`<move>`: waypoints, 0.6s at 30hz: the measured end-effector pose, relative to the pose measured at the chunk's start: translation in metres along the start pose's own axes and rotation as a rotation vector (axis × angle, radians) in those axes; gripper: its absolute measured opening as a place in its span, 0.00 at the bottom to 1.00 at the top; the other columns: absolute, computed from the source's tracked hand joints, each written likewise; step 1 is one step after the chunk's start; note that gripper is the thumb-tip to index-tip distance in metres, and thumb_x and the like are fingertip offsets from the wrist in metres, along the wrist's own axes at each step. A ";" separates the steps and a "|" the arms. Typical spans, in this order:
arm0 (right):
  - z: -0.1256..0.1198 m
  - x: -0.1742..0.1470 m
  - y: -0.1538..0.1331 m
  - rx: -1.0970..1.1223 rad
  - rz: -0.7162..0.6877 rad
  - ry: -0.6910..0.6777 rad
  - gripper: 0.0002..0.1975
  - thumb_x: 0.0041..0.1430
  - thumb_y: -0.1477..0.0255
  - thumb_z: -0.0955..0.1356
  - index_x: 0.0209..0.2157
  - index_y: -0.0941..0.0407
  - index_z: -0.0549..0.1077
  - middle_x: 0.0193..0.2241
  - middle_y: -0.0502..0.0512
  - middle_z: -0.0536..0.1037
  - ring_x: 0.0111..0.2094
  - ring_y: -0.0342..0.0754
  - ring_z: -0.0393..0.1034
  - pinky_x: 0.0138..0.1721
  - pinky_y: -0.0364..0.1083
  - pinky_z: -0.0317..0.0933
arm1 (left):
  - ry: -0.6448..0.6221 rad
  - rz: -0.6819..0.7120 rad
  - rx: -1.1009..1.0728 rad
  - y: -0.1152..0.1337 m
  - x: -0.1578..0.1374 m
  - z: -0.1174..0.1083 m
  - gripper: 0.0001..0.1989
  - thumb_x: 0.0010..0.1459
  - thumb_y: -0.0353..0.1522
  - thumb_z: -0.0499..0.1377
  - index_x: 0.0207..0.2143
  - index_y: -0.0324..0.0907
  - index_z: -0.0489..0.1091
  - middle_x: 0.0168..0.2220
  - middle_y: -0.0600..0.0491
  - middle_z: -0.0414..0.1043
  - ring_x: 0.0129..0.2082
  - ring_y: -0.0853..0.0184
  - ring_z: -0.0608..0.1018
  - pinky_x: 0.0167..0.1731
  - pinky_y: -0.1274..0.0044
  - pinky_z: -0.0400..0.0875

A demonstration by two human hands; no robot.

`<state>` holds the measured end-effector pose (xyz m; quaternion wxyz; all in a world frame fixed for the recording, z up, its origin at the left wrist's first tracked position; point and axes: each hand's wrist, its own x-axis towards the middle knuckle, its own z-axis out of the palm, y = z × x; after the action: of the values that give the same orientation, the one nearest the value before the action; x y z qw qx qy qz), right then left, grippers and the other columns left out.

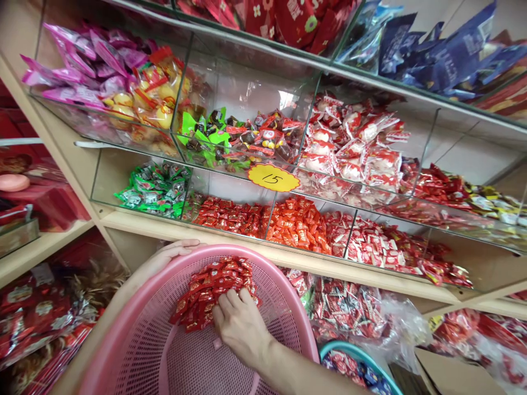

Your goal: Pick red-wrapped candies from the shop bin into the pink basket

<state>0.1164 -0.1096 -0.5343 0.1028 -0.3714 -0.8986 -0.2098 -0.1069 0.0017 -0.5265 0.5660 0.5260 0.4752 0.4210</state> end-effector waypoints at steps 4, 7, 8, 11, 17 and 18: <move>-0.029 -0.009 0.008 0.112 0.203 0.097 0.09 0.61 0.73 0.63 0.25 0.56 0.66 0.25 0.50 0.69 0.28 0.46 0.60 0.31 0.47 0.49 | 0.015 -0.095 -0.045 -0.009 0.008 -0.004 0.22 0.43 0.35 0.62 0.43 0.39 0.74 0.49 0.46 0.72 0.51 0.57 0.72 0.53 0.71 0.62; -0.047 -0.033 0.018 0.223 0.405 0.120 0.08 0.62 0.72 0.62 0.28 0.54 0.68 0.28 0.51 0.72 0.30 0.46 0.63 0.33 0.47 0.52 | -0.019 -0.128 -0.055 -0.014 0.012 -0.007 0.24 0.42 0.36 0.63 0.44 0.41 0.73 0.47 0.47 0.73 0.48 0.57 0.74 0.49 0.71 0.66; -0.050 -0.043 0.021 0.256 0.470 0.129 0.08 0.62 0.72 0.61 0.29 0.54 0.69 0.29 0.51 0.73 0.30 0.47 0.64 0.33 0.47 0.53 | -0.025 -0.134 -0.061 -0.015 0.013 -0.007 0.24 0.42 0.36 0.63 0.45 0.41 0.72 0.48 0.47 0.73 0.48 0.57 0.74 0.49 0.71 0.66; -0.048 -0.076 0.026 0.340 0.630 0.198 0.07 0.62 0.71 0.61 0.33 0.52 0.70 0.31 0.52 0.75 0.32 0.48 0.67 0.33 0.48 0.58 | -0.006 -0.159 -0.069 -0.011 0.011 -0.006 0.25 0.42 0.37 0.63 0.45 0.41 0.72 0.49 0.46 0.72 0.47 0.57 0.75 0.48 0.71 0.67; -0.030 -0.105 0.020 0.525 0.787 0.414 0.07 0.60 0.68 0.63 0.31 0.50 0.71 0.28 0.52 0.76 0.32 0.50 0.71 0.34 0.49 0.65 | -0.022 -0.162 -0.097 0.003 0.007 -0.002 0.23 0.41 0.36 0.64 0.42 0.40 0.74 0.50 0.45 0.71 0.50 0.56 0.73 0.50 0.70 0.67; -0.028 -0.105 0.020 0.541 0.800 0.443 0.07 0.60 0.68 0.63 0.30 0.50 0.71 0.27 0.52 0.76 0.31 0.50 0.71 0.33 0.49 0.66 | -0.015 -0.167 -0.103 0.004 0.007 -0.002 0.23 0.40 0.36 0.64 0.41 0.40 0.74 0.50 0.45 0.71 0.49 0.55 0.73 0.49 0.70 0.67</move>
<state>0.2052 -0.1757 -0.5393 0.4544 -0.5920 -0.6655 0.0116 -0.1071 0.0090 -0.5232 0.6288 0.4581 0.4908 0.3922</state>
